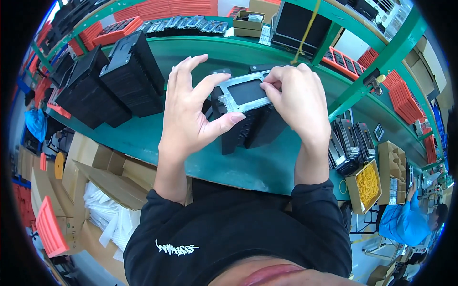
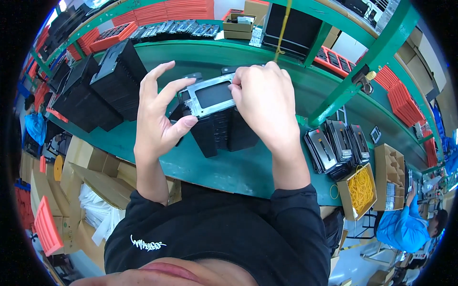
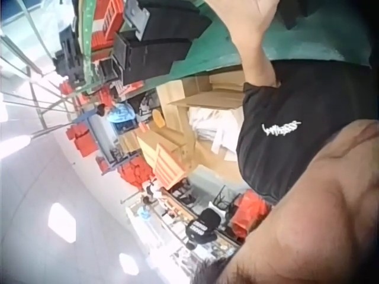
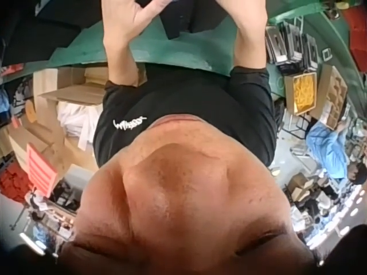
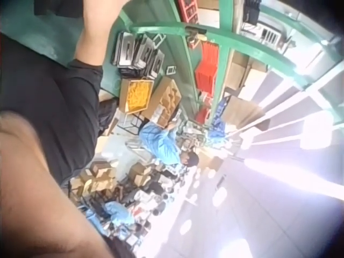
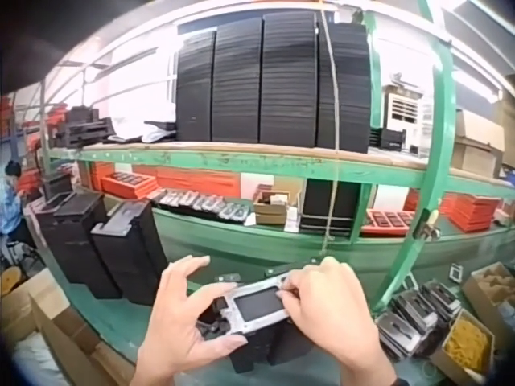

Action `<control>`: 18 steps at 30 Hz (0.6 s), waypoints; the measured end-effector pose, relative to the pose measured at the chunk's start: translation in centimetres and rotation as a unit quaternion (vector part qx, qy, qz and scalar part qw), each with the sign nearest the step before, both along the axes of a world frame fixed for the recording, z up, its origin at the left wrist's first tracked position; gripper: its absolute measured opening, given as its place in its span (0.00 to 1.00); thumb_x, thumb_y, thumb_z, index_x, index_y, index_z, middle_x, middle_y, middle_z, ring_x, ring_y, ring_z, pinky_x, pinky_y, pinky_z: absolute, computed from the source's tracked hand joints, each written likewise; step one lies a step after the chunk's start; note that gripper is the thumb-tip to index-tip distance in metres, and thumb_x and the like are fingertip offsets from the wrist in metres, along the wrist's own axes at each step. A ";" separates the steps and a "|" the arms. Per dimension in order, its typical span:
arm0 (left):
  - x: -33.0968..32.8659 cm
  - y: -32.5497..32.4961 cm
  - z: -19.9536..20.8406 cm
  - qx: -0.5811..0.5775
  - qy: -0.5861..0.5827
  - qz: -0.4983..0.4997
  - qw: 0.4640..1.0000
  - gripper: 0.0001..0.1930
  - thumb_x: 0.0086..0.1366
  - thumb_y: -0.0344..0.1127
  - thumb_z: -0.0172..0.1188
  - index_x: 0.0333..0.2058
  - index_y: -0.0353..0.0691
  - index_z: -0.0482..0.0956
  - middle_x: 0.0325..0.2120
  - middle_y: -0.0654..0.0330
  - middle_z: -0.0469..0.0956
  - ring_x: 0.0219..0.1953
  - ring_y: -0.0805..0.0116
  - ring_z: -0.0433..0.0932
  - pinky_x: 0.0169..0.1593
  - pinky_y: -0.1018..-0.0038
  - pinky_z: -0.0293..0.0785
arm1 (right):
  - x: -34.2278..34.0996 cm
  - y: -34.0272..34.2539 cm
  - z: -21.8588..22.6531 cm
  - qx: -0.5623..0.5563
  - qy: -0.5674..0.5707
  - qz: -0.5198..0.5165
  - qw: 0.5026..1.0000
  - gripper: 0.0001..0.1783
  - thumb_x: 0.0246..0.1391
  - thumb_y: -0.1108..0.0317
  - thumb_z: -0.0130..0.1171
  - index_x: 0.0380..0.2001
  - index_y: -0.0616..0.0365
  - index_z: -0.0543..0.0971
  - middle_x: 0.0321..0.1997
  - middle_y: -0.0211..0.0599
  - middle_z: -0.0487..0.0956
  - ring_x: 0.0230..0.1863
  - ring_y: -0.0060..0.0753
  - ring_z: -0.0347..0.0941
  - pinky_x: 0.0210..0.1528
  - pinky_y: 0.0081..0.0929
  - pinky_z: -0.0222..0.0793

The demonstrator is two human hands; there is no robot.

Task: Assembling black electronic enclosures by installing internal components and metal brackets on a factory production line.

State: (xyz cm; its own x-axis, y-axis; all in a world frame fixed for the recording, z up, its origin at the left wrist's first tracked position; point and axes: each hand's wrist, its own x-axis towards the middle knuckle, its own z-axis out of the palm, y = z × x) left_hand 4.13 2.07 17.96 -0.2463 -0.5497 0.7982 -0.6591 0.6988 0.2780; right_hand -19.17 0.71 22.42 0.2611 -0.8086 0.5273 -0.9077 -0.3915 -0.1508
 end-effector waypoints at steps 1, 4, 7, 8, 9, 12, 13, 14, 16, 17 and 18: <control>0.1 0.0 0.1 -0.003 0.007 0.002 1.000 0.34 0.51 0.66 0.70 0.45 0.43 0.85 0.58 0.42 0.70 0.61 0.39 0.67 0.62 0.49 0.65 | -0.2 0.0 0.2 0.012 0.007 -0.014 1.000 0.10 0.50 0.65 0.70 0.33 0.58 0.86 0.28 0.39 0.84 0.36 0.43 0.78 0.43 0.40 0.74; 0.1 -0.1 0.4 -0.007 0.019 0.003 1.000 0.34 0.51 0.66 0.69 0.46 0.43 0.85 0.58 0.42 0.70 0.60 0.39 0.67 0.62 0.50 0.65 | -1.1 -0.3 0.3 0.023 0.011 -0.034 0.999 0.12 0.50 0.64 0.71 0.37 0.57 0.86 0.33 0.40 0.85 0.39 0.44 0.78 0.46 0.41 0.73; 0.2 -0.1 0.4 -0.017 0.003 -0.002 1.000 0.33 0.51 0.66 0.70 0.43 0.41 0.84 0.57 0.43 0.70 0.60 0.39 0.67 0.62 0.49 0.65 | -1.9 -1.0 0.0 0.023 0.010 -0.042 0.999 0.18 0.50 0.63 0.71 0.45 0.55 0.85 0.40 0.44 0.85 0.42 0.46 0.78 0.48 0.41 0.73; -0.1 0.0 0.3 -0.016 0.001 -0.002 1.000 0.33 0.51 0.66 0.70 0.43 0.41 0.84 0.57 0.43 0.70 0.60 0.39 0.67 0.62 0.49 0.65 | -2.0 -1.1 -0.1 -0.003 0.024 -0.031 0.999 0.23 0.51 0.61 0.71 0.50 0.53 0.83 0.45 0.46 0.84 0.45 0.48 0.78 0.51 0.40 0.73; -0.7 0.1 0.2 -0.002 -0.017 0.002 1.000 0.34 0.50 0.66 0.71 0.41 0.41 0.84 0.57 0.43 0.71 0.60 0.39 0.67 0.62 0.49 0.65 | -2.1 -1.4 -0.3 -0.029 0.039 -0.020 0.999 0.28 0.51 0.59 0.71 0.56 0.51 0.80 0.51 0.48 0.82 0.48 0.50 0.78 0.54 0.40 0.72; -1.8 0.1 -0.2 0.028 -0.055 0.007 0.998 0.34 0.48 0.67 0.73 0.39 0.40 0.83 0.56 0.45 0.71 0.60 0.38 0.67 0.62 0.48 0.65 | -3.4 -3.1 -0.7 -0.015 0.057 0.010 0.998 0.36 0.51 0.54 0.71 0.64 0.47 0.75 0.58 0.51 0.79 0.54 0.52 0.77 0.60 0.40 0.71; -2.0 0.2 0.0 0.019 -0.072 0.019 0.997 0.35 0.47 0.68 0.73 0.38 0.40 0.83 0.57 0.45 0.72 0.61 0.38 0.67 0.62 0.48 0.65 | -4.1 -4.0 -0.8 0.023 0.057 0.031 0.998 0.40 0.51 0.51 0.72 0.67 0.46 0.73 0.61 0.51 0.78 0.58 0.54 0.76 0.62 0.40 0.70; -2.1 0.4 0.2 0.009 -0.090 0.031 0.995 0.36 0.46 0.68 0.74 0.38 0.39 0.83 0.57 0.45 0.72 0.62 0.37 0.67 0.63 0.48 0.65 | -4.6 -4.7 -0.9 0.061 0.058 0.050 0.995 0.43 0.51 0.48 0.72 0.70 0.44 0.70 0.64 0.51 0.76 0.61 0.55 0.75 0.64 0.40 0.70; -2.2 0.8 0.7 0.002 -0.109 0.043 0.993 0.37 0.44 0.69 0.74 0.38 0.39 0.83 0.58 0.46 0.73 0.63 0.37 0.66 0.63 0.47 0.65 | -4.3 -5.5 0.4 0.131 0.051 0.056 0.989 0.45 0.50 0.45 0.72 0.70 0.44 0.70 0.65 0.50 0.75 0.63 0.55 0.74 0.65 0.41 0.69; -2.3 0.9 0.9 -0.001 -0.119 0.052 0.992 0.37 0.43 0.70 0.74 0.37 0.40 0.83 0.58 0.46 0.73 0.63 0.37 0.67 0.63 0.47 0.65 | -4.1 -5.8 1.3 0.197 0.045 0.063 0.977 0.47 0.49 0.42 0.72 0.70 0.44 0.70 0.67 0.49 0.74 0.65 0.54 0.72 0.66 0.42 0.68; -2.4 0.9 1.0 -0.003 -0.128 0.060 0.990 0.37 0.42 0.70 0.74 0.37 0.40 0.83 0.58 0.46 0.73 0.63 0.36 0.67 0.63 0.46 0.65 | -4.0 -6.2 1.7 0.263 0.041 0.070 0.961 0.49 0.47 0.39 0.73 0.70 0.44 0.70 0.68 0.48 0.74 0.66 0.54 0.71 0.67 0.43 0.68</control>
State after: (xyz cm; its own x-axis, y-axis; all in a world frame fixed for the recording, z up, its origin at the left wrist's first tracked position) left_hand 1.77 3.00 18.95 -0.3737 -0.5831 0.7214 -0.7863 0.6117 0.0871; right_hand -23.16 -5.50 24.15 0.4103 -0.9115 0.0287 -0.8691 -0.4003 -0.2907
